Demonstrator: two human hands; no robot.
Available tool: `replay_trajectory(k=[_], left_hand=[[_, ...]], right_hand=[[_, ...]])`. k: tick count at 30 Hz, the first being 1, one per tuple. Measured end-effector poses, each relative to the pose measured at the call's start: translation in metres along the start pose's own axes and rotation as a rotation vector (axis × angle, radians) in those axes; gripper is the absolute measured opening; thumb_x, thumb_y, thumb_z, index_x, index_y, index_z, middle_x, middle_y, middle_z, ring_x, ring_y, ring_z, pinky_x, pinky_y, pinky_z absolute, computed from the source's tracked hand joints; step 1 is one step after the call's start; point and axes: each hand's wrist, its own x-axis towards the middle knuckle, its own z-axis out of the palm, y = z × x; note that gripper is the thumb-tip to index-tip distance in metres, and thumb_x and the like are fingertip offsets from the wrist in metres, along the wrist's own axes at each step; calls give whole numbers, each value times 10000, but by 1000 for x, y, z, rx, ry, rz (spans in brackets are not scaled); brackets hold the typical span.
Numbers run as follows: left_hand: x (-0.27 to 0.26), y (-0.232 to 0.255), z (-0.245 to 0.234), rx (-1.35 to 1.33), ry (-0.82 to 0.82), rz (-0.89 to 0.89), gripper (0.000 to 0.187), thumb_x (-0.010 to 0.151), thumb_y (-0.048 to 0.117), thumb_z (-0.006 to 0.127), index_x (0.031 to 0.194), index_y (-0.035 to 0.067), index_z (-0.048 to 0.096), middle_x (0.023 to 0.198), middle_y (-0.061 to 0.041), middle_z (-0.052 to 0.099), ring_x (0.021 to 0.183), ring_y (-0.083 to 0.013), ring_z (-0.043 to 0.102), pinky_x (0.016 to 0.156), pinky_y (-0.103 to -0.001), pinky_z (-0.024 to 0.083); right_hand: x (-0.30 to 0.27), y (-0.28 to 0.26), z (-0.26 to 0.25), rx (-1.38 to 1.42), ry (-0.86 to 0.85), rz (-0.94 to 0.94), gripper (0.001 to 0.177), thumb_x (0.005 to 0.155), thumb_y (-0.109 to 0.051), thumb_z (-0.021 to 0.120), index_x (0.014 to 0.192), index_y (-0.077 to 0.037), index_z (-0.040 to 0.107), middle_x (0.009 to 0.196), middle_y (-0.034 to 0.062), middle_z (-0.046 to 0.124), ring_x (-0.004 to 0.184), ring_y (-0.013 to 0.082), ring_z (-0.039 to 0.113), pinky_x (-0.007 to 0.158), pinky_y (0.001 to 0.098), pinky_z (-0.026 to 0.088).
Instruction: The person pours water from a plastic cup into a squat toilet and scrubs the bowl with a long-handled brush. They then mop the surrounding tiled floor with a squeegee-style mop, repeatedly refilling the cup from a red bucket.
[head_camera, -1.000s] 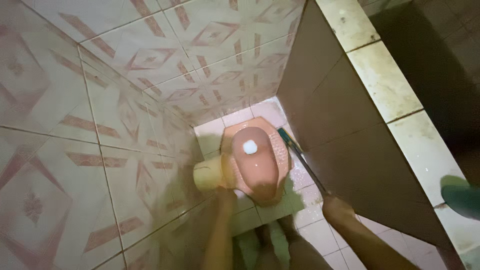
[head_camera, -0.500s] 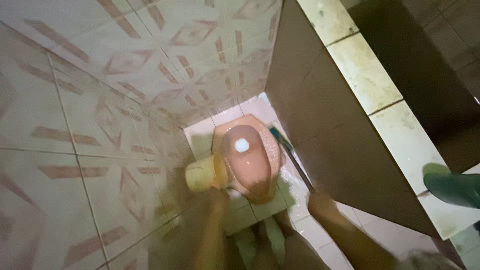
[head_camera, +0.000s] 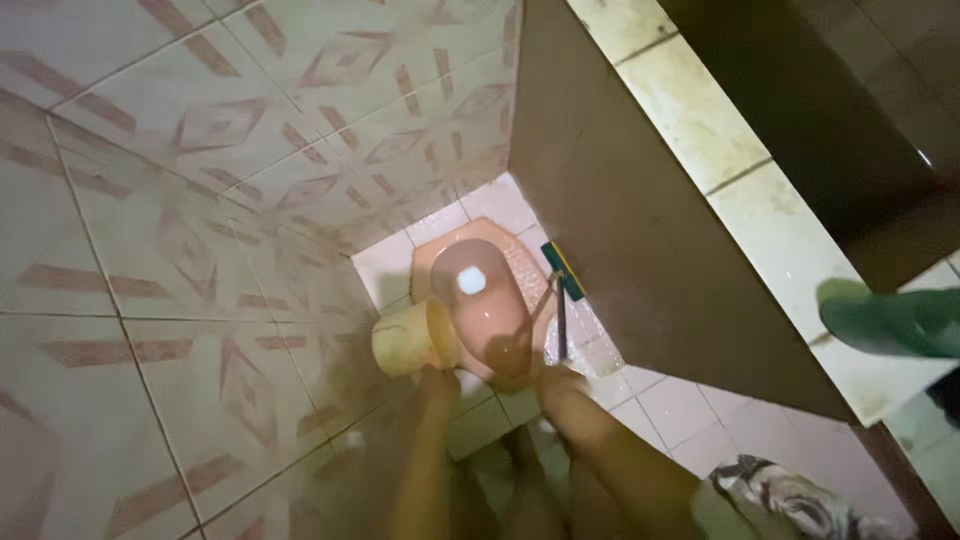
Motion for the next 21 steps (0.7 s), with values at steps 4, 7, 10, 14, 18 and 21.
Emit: replay_trajectory(k=[4,7,10,14,18,21], left_hand=[[-6,-2,-1,41,-33,10,363,1019,292,503,926,-42,612,681,-169,628,554,-279,645,517,-433,518],[-14,-10,-2,68,-48,7,365,1019,292,504,926,-44,613,682,-172,632,555,-281,648,518,-434,520],[-11,-6,3,71,-44,15,368,1018,293,505,926,-46,615,684,-175,635,556,-284,651,519,-435,521],[-5,-5,8,60,-14,22,371,1016,293,507,926,-49,618,685,-180,639,557,-287,654,521,-437,523],[-16,-20,3,98,-11,2,374,1015,293,509,926,-52,621,687,-184,644,559,-290,658,522,-439,524],[-18,-20,0,126,-22,5,376,1014,293,510,926,-55,623,688,-187,647,560,-293,661,523,-440,526]], right_hand=[[-83,76,49,32,-26,69,502,1001,-217,568,1422,28,445,1145,206,728,1003,291,751,808,433,615],[-122,105,78,90,-81,128,467,1039,-260,478,1405,30,475,1120,214,730,979,302,748,789,435,613],[-88,94,61,206,-21,169,471,1078,-304,388,1387,32,505,1094,222,731,955,312,745,771,436,611],[-13,72,30,581,57,259,537,1129,-362,268,1364,34,545,1061,232,732,924,326,741,746,439,609],[-53,108,86,288,28,175,483,1107,-294,337,1405,70,443,1080,230,724,919,319,743,759,441,609],[-114,140,133,187,-47,127,606,1044,-204,434,1531,77,208,1125,232,713,945,295,761,793,434,631]])
